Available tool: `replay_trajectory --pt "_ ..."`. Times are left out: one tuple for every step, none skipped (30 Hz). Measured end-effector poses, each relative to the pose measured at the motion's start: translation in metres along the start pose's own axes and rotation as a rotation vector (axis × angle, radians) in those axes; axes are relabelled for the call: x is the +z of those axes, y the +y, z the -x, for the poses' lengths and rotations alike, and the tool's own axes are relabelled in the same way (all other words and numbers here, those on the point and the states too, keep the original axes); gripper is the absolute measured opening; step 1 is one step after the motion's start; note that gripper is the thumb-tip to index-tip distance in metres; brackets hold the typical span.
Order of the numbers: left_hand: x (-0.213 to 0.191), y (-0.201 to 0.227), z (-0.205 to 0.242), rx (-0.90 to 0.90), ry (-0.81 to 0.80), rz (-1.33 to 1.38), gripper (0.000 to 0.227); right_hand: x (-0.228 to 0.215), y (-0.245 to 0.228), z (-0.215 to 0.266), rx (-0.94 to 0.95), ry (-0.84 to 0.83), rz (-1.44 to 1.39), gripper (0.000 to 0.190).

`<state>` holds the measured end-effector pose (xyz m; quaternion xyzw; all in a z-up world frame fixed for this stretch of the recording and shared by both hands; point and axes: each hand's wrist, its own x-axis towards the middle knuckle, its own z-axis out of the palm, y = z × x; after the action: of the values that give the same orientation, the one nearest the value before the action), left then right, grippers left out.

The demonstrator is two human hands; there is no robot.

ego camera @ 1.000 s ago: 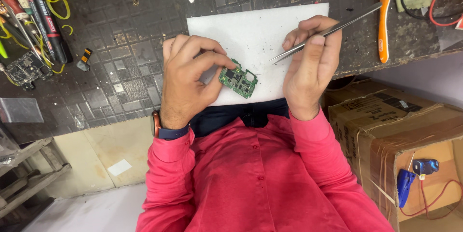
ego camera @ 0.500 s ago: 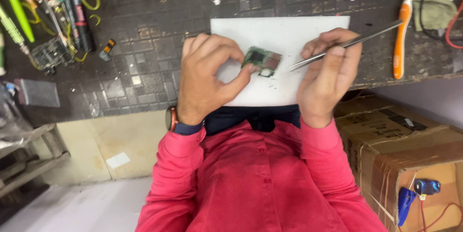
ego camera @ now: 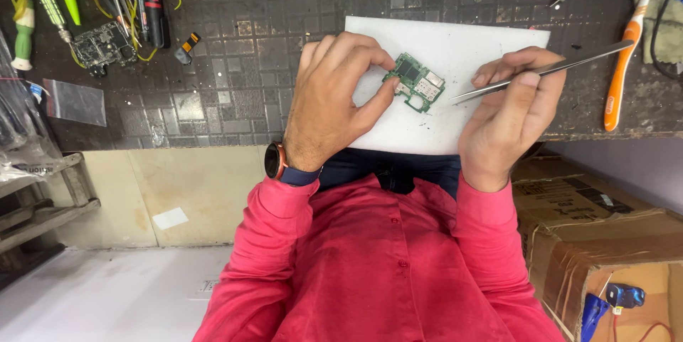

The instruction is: The person uses tweezers to carefully remove small components from a green circuit board placed on a white foam pad. They then use a blue plastic spudger to scrape and clean the surface of the board, focusing on specific areas.

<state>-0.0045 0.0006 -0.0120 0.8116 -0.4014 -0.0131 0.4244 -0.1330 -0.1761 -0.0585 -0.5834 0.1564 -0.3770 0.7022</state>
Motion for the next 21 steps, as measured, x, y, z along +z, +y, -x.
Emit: replay_trajectory --pt "-0.0003 -0.0002 0.0003 0.003 -0.001 0.0 0.019 0.0 -0.0003 0.0001 0.0 0.0 0.006 0.02" --pt "-0.0006 -0.0003 0.0002 -0.001 -0.005 0.0 0.019 0.0005 -0.0002 0.0001 -0.001 0.0 0.012 0.02" --pt "-0.0009 0.0 0.0 -0.005 -0.009 -0.001 0.019 0.0005 -0.0005 -0.0001 0.002 -0.002 0.016 0.022" --pt "-0.0008 0.0004 -0.0006 -0.008 -0.013 0.0 0.019 0.0003 -0.0007 -0.0005 0.004 0.0 0.012 0.025" --pt "-0.0009 0.0011 -0.0011 -0.005 -0.016 0.0 0.023 0.0004 -0.0009 -0.0003 0.006 0.001 0.007 0.028" --pt "-0.0018 0.0017 -0.0015 -0.001 -0.021 0.0 0.026 0.0007 -0.0009 0.0001 0.007 0.007 -0.008 0.032" --pt "-0.0025 0.0025 -0.0018 0.003 -0.025 0.0 0.029 0.0007 -0.0008 -0.0003 -0.003 0.017 -0.013 0.035" --pt "-0.0037 0.0029 -0.002 0.019 -0.046 -0.008 0.036 0.0009 -0.0007 0.0 -0.013 0.029 -0.018 0.038" --pt "-0.0053 0.0031 -0.002 0.035 -0.067 -0.016 0.043 0.001 0.0001 -0.0005 -0.033 0.045 -0.011 0.04" --pt "-0.0064 0.0034 -0.0018 0.053 -0.091 -0.022 0.051 0.0011 0.001 -0.0003 -0.035 0.062 -0.022 0.041" --pt "-0.0066 0.0037 -0.0017 0.049 -0.11 -0.038 0.053 0.0009 0.0019 -0.0003 -0.038 0.079 -0.032 0.042" --pt "-0.0059 0.0038 -0.0022 0.049 -0.131 -0.05 0.056 0.0003 0.0028 -0.0005 -0.024 0.098 -0.057 0.042" --pt "-0.005 0.0037 -0.0025 0.049 -0.152 -0.062 0.058 -0.0005 0.0033 -0.0007 -0.012 0.108 -0.077 0.042" --pt "-0.0041 0.0036 -0.0028 0.054 -0.14 -0.063 0.055 -0.0019 0.0035 -0.0015 -0.002 0.118 -0.096 0.043" --pt "-0.0034 0.0036 -0.0026 0.059 -0.129 -0.065 0.052 -0.0018 0.0044 -0.0013 0.007 0.119 -0.11 0.043" --pt "-0.0021 0.0035 -0.0026 0.064 -0.116 -0.067 0.049 -0.0027 0.004 -0.0011 0.015 0.119 -0.119 0.042" --pt "-0.0007 0.0031 -0.0026 0.078 -0.103 -0.048 0.046 -0.0034 0.0035 -0.001 0.023 0.119 -0.128 0.042" --pt "-0.001 0.0027 -0.0014 0.085 -0.087 -0.035 0.043 -0.0031 0.0029 -0.0005 0.035 0.113 -0.136 0.042" --pt "-0.0013 0.0026 -0.0001 0.093 -0.072 -0.022 0.04 -0.0031 0.0021 -0.0007 0.039 0.104 -0.138 0.041" --pt "-0.0018 0.0032 0.0012 0.088 -0.068 -0.011 0.036 -0.0028 0.0011 -0.0005 0.041 0.101 -0.139 0.041" --pt "-0.0024 0.0044 0.0027 0.083 -0.063 0.0 0.033 -0.0023 0.0005 -0.0006 0.036 0.093 -0.134 0.042"
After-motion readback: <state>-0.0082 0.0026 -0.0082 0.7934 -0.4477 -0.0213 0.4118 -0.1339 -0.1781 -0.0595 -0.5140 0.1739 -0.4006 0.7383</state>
